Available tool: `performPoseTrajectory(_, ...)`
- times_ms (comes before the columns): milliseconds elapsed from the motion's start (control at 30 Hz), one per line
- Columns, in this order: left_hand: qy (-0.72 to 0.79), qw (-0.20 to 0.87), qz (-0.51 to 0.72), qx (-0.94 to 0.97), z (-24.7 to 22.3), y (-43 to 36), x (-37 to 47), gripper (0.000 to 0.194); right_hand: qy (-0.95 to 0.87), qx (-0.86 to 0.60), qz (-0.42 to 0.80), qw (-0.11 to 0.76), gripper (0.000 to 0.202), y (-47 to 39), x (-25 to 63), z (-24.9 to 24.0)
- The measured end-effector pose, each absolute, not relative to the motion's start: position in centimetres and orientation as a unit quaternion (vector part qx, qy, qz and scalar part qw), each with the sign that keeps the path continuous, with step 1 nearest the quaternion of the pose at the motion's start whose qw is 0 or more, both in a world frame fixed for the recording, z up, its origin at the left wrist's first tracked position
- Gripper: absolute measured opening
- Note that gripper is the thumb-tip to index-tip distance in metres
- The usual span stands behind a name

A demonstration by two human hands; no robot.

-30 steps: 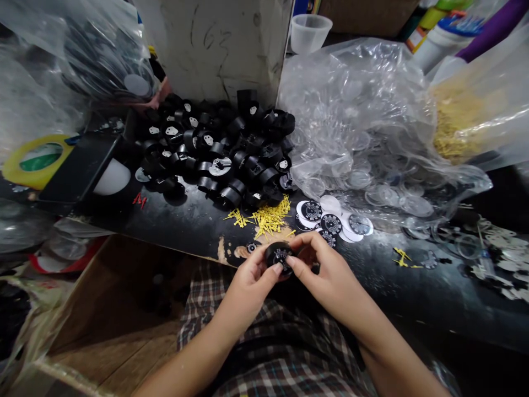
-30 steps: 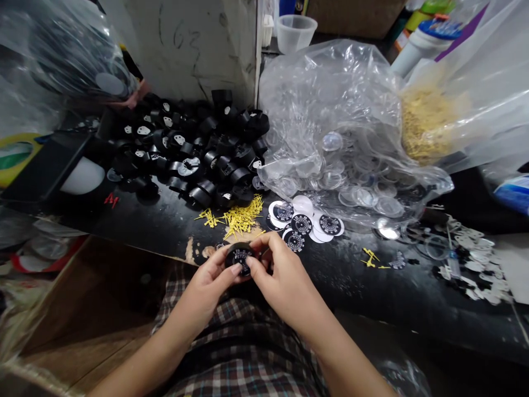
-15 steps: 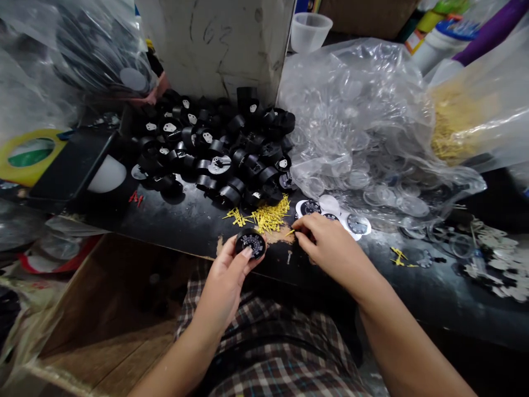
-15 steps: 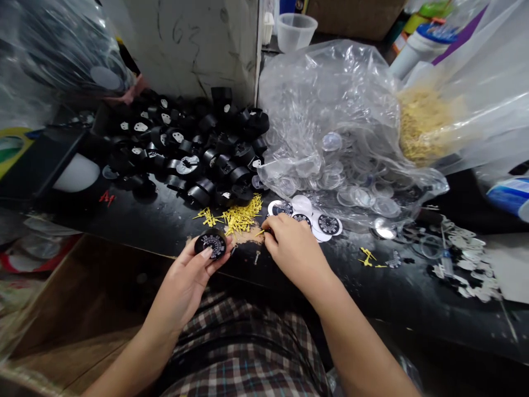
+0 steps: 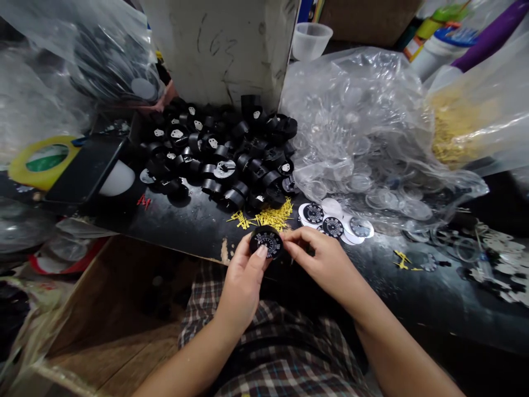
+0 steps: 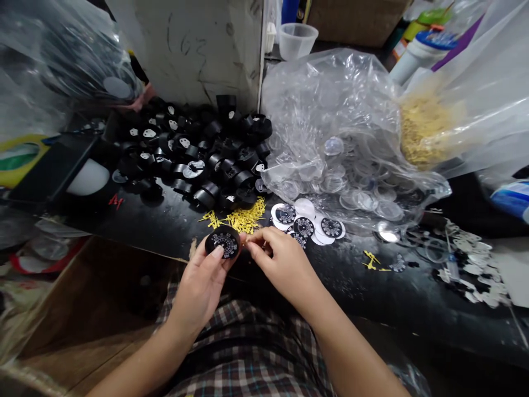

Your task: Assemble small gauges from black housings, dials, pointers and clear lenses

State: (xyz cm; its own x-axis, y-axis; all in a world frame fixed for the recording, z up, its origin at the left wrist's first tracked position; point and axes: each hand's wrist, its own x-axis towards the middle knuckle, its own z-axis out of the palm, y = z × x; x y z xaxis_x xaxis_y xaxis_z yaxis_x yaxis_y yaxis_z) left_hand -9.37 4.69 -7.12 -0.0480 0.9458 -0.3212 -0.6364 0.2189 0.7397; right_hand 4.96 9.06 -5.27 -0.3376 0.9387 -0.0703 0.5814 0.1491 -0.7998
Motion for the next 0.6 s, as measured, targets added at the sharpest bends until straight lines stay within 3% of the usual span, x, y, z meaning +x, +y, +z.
performPoseTrajectory(100,0.382,0.680,0.596,0.192,-6.8,4.6,-9.7,0.026,-0.682,-0.523,0.442,0.258,0.009,8.7,5.1,-4.7)
performPoseTrajectory(233,0.408,0.656,0.614,0.163,-6.7,5.2,-9.8,0.038,-0.706,-0.516,0.386,0.295,0.010,8.1,5.1,-3.6)
performPoseTrajectory(433,0.439,0.677,0.536,0.250,-7.2,5.4,-8.9,0.025,-0.770,-0.510,0.293,0.248,0.011,7.8,4.4,-3.4)
performPoseTrajectory(600,0.452,0.662,0.511,0.312,-6.7,5.1,-9.0,0.023,-0.770,-0.518,0.291,0.231,0.012,7.7,4.5,-3.3)
